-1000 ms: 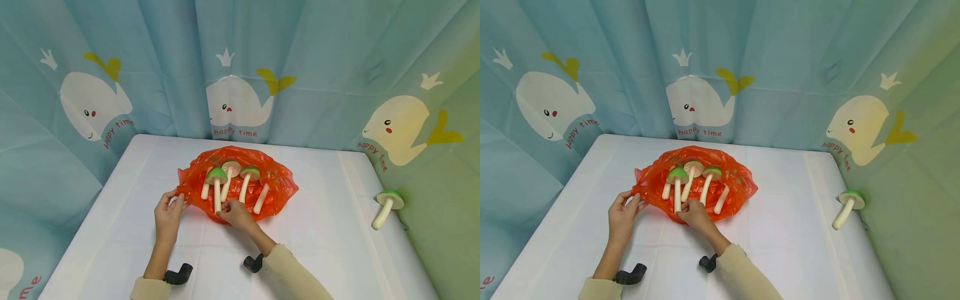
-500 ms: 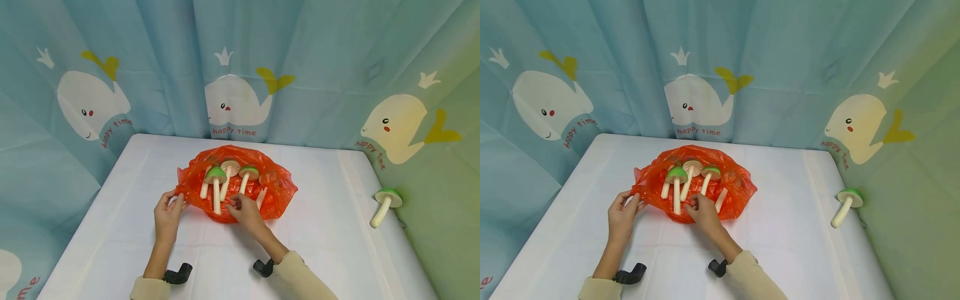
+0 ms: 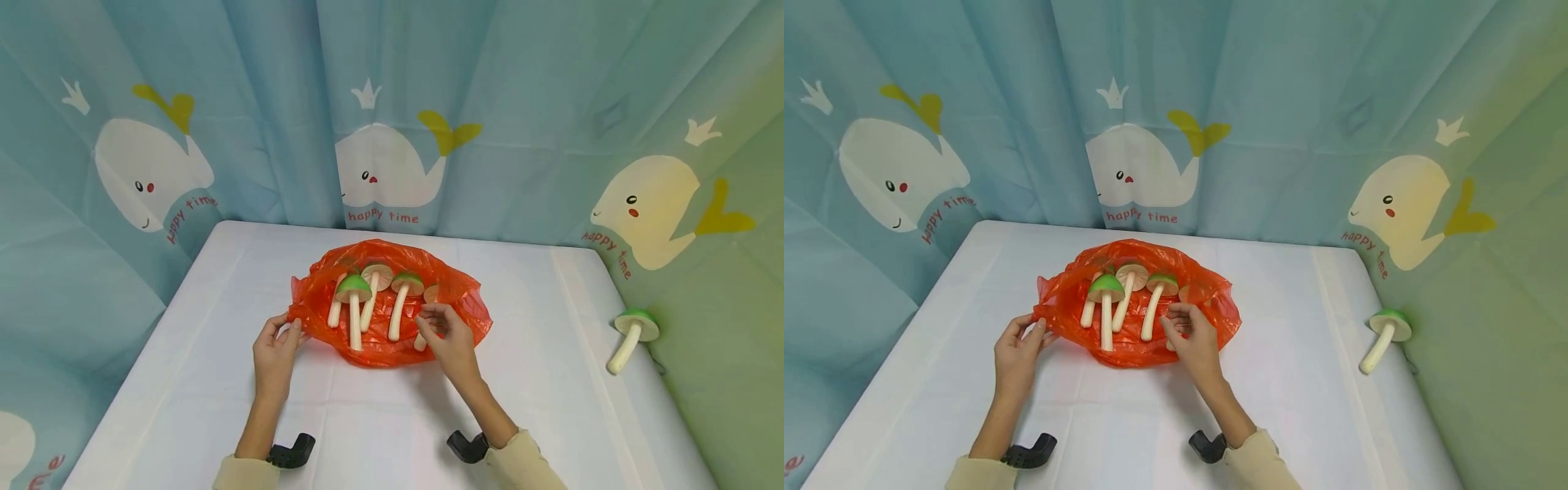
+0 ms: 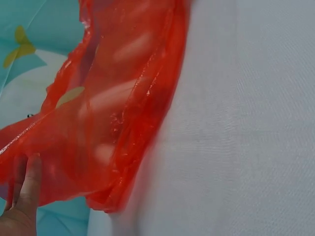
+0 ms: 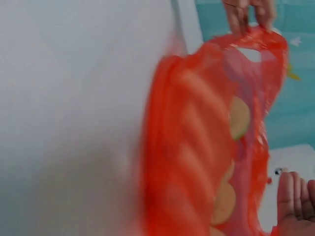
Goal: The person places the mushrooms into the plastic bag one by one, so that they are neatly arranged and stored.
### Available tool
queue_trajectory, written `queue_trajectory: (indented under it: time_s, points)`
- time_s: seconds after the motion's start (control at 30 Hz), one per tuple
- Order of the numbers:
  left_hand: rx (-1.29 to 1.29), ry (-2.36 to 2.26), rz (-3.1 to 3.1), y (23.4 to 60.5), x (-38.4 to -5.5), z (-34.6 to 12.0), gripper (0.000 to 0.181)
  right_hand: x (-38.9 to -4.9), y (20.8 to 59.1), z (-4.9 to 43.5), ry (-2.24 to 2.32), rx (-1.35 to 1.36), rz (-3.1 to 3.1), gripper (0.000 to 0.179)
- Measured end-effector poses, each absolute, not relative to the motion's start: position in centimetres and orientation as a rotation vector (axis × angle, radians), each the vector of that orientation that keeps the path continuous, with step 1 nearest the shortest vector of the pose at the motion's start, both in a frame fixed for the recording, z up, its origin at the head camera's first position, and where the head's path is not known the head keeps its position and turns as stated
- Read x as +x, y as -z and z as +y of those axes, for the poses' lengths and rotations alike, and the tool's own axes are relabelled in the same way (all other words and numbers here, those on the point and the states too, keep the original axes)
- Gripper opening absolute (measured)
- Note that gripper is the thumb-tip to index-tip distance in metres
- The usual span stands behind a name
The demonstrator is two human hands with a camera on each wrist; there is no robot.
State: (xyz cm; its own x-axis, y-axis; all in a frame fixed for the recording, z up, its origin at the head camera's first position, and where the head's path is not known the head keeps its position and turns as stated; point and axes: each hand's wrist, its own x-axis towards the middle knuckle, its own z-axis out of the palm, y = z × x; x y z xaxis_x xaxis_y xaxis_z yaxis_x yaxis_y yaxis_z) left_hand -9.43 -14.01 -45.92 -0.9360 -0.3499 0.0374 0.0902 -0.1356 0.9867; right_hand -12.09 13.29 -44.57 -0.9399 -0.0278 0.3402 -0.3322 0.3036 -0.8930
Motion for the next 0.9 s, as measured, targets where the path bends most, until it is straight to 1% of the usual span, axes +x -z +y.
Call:
queue_trajectory:
  time_s: [0.07, 0.2, 0.3, 0.4, 0.5, 0.63, 0.73, 0.8, 0.9]
  points:
    - [0.312, 2.157, -1.840, 46.0, -9.4, -14.0, 0.030, -11.5, 43.4, 14.1, -1.694, 0.327, -2.248, 0.023]
    - [0.297, 2.188, -1.827, 46.0, -9.3, -13.7, 0.031, -10.7, 41.5, 16.3, -1.560, 0.295, -2.186, 0.018]
    - [0.285, 2.184, -1.846, 46.1, -9.2, -13.7, 0.032, -11.2, 42.2, 19.4, -1.387, 0.218, -2.181, 0.014]
    - [0.301, 2.165, -1.848, 46.3, -9.2, -13.9, 0.031, -12.0, 43.7, 23.3, -1.188, 0.092, -2.225, 0.014]
    - [0.321, 2.172, -1.822, 46.5, -9.1, -14.1, 0.030, -12.3, 44.5, 27.2, -0.881, -0.123, -2.419, 0.026]
    - [0.324, 2.161, -1.824, 46.5, -9.1, -13.9, 0.032, -11.6, 44.9, 32.0, -0.547, -0.509, -2.778, 0.056]
    - [0.315, 2.143, -1.833, 46.3, -9.4, -13.8, 0.033, -11.0, 45.2, 35.2, -0.543, -0.819, -2.879, 0.069]
    - [0.309, 2.152, -1.819, 46.1, -9.5, -13.8, 0.033, -10.7, 45.3, 37.1, -0.580, -0.968, -2.863, 0.075]
    - [0.301, 2.183, -1.786, 45.7, -9.5, -13.8, 0.032, -10.3, 45.6, 39.2, -0.668, -1.068, -2.797, 0.079]
